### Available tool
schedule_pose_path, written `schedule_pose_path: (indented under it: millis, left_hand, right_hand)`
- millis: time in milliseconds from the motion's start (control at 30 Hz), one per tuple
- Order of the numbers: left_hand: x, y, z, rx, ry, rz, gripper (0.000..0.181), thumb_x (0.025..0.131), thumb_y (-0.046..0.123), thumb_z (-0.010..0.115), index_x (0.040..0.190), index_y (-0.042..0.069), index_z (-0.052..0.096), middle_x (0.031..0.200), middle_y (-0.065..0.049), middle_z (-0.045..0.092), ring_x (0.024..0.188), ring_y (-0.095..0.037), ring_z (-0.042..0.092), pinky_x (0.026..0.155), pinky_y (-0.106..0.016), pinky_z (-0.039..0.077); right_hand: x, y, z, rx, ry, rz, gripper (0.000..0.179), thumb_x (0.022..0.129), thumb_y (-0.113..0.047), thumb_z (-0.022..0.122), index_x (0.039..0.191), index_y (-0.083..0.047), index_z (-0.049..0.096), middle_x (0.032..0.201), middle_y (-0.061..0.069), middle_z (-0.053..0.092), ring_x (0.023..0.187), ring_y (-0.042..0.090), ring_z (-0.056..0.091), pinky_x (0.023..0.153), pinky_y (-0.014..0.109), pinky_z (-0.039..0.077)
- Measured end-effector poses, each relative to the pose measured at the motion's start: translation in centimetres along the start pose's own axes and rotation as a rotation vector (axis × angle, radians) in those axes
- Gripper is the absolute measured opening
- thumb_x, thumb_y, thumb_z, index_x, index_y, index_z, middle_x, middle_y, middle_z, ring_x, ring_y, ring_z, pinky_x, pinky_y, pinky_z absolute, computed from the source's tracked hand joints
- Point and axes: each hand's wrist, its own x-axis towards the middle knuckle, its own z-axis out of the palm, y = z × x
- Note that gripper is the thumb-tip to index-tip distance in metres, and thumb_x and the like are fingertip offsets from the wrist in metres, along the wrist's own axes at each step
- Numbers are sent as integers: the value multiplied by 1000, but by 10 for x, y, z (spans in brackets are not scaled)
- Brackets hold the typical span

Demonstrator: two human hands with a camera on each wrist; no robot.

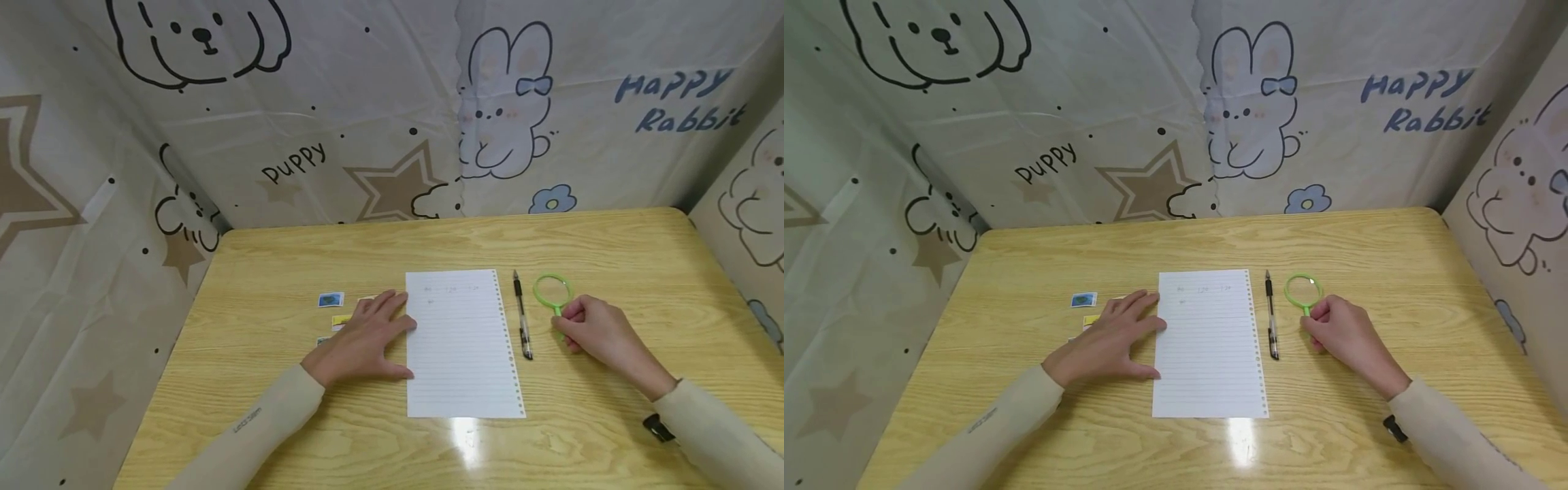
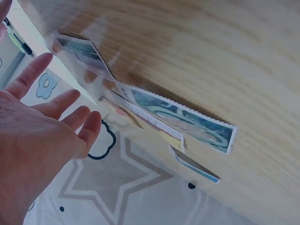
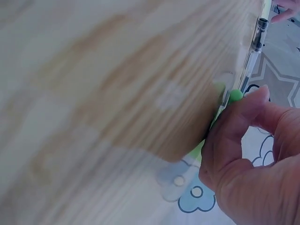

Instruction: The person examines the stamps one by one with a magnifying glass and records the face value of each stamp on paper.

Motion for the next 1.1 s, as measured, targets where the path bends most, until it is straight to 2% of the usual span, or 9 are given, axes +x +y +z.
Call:
schedule_pose_path:
  millis: [200,467,567,800,1100]
  left_hand:
    - [3,0,-2,-3,-18,8,77,86,62,88,142,15,63,173,-18,35,162,-43,22,121,-67,26]
    - [3,2,-4,-5,-41,-2,77,86,63,88,142,16,63,172,-17,37,161,-45,23,120,-68,27]
    - [4,2,-4,13,-39,4,77,86,63,88,141,16,63,171,-18,39,160,-46,25,119,-67,28]
    - [5,2,-4,31,-48,-1,74,86,62,88,139,18,62,170,-18,40,159,-47,27,117,-67,30]
    - [6,2,-3,46,-50,-3,75,86,65,87,138,18,62,170,-17,39,158,-47,29,117,-66,30]
  right_hand:
    - [-2,-3,1,-69,102,-40,41,104,-26,71,120,10,60,97,17,66,81,25,57,65,35,46]
    - [-8,-20,14,-76,174,-170,54,105,-32,73,139,9,60,96,6,67,84,22,64,73,39,48]
    - [-9,-26,19,-79,164,-187,56,105,-31,74,141,9,59,99,7,69,86,23,67,75,42,51]
    - [-4,-34,26,-96,66,-180,68,103,-32,78,145,14,52,106,16,70,93,30,70,81,51,55]
    - [3,-40,33,-115,38,-187,65,101,-24,78,143,18,52,96,11,67,81,23,61,73,43,51]
